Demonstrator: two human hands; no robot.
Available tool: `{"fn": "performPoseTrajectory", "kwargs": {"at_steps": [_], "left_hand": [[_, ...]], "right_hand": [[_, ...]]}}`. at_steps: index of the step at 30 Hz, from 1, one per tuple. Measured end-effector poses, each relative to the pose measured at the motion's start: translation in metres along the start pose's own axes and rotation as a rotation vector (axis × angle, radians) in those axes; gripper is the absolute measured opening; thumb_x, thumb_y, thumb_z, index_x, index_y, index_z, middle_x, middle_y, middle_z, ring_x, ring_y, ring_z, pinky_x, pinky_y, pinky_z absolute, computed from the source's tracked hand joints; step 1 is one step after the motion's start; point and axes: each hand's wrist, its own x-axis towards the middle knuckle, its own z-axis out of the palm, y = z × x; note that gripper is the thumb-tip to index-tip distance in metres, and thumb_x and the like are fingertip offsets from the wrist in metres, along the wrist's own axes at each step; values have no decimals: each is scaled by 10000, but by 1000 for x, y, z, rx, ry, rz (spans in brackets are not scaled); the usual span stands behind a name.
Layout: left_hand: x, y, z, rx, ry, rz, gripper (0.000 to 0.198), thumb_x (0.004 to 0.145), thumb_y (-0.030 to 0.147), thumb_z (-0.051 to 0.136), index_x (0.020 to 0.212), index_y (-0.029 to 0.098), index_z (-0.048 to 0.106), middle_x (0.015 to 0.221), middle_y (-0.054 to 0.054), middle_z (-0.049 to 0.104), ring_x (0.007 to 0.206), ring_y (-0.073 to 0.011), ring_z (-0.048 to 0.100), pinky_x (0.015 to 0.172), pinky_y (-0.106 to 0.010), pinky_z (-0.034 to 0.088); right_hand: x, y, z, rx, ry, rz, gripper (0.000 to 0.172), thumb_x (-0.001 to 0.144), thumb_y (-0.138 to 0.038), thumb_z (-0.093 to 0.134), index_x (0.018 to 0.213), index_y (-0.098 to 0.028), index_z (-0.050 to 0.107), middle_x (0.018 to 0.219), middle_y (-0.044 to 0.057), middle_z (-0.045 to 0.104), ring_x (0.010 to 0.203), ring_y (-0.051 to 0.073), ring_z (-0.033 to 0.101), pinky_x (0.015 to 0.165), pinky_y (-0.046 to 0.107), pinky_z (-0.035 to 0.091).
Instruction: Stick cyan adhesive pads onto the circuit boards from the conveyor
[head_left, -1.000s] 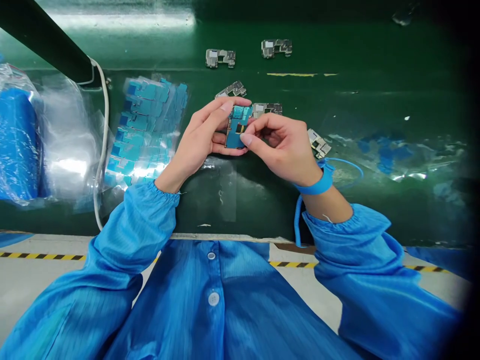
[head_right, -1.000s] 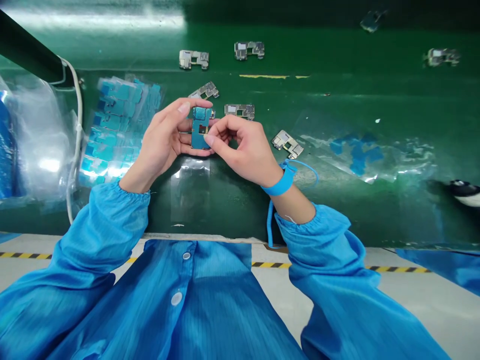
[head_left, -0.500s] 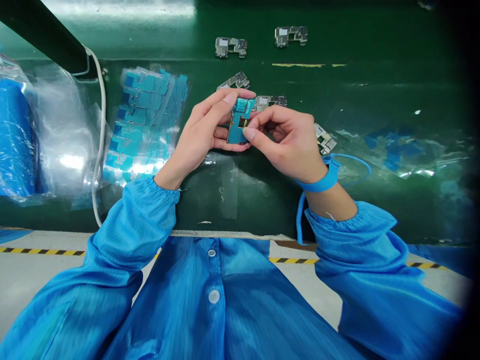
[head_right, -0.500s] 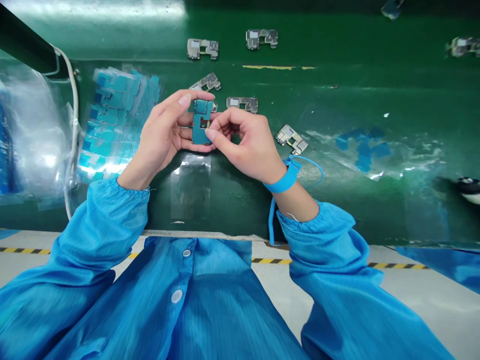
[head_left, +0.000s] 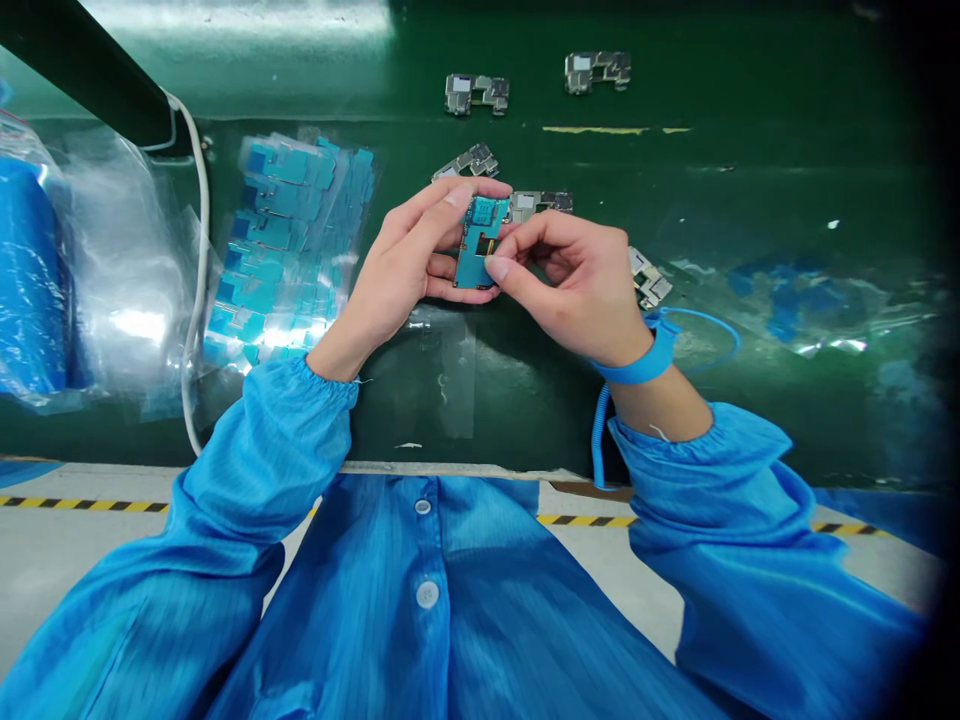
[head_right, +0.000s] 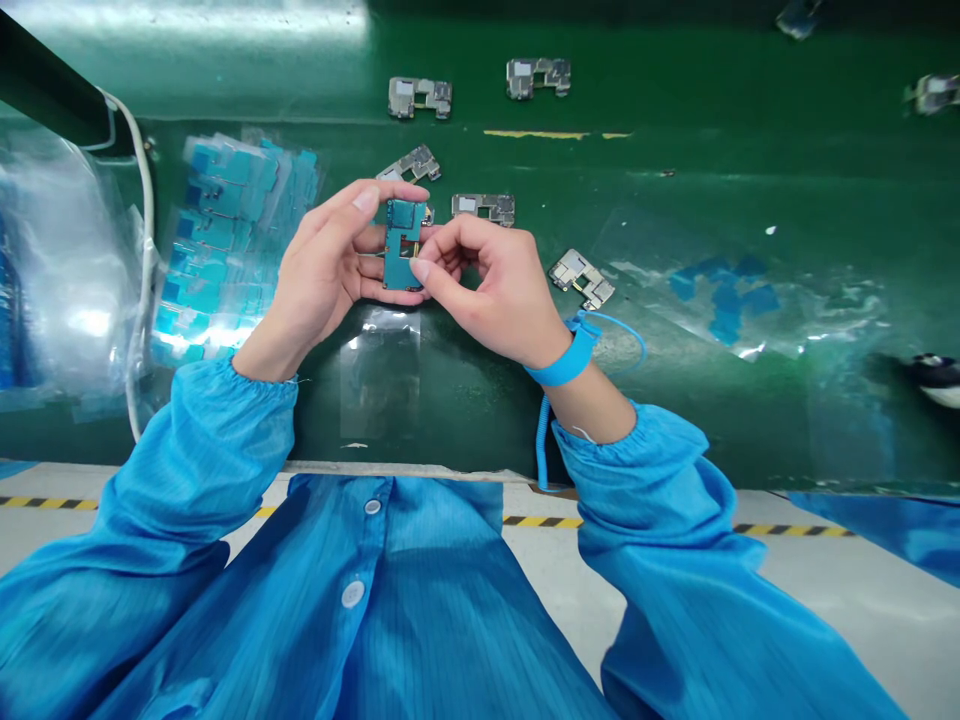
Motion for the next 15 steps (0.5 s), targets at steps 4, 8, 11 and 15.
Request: {"fn": "performPoseTrajectory", "kwargs": {"at_steps": [4,8,11,15], "left_hand": [[0,2,2,-39,41,-52,349,1136,464,640,1314,198,781,1104,-90,840,921,-263,863,835,-412,754],[1,1,2,-48,50,-56,354,1142,460,627,1319,197,785,1107,-95,842,949,-273,866,846,-410,751],[1,0,1,-19,41,-48,365,1145,482,617,1327,211,779,1125,-93,851,958,-268,863,849,-402,753],[0,0,1,8,-8,5,355,1165,453,565,1321,205,765,1172,-96,863,913,-250,849,825,-411,761]], "right_hand": [[0,1,0,-3,-6,-24,304,949,-467,929,871,-241,741,862,16,694,926,204,722,958,432,677],[-1,0,0,-3,-1,-15,293,952,-456,923,868,-240,744,853,10,695,903,198,719,942,429,677],[0,-1,0,-8,5,0,282,943,-438,931,865,-242,744,849,13,693,915,208,727,918,418,678],[0,-1,0,-13,-3,-7,296,945,-463,925,870,-244,741,855,19,705,910,212,725,890,406,672]]}}
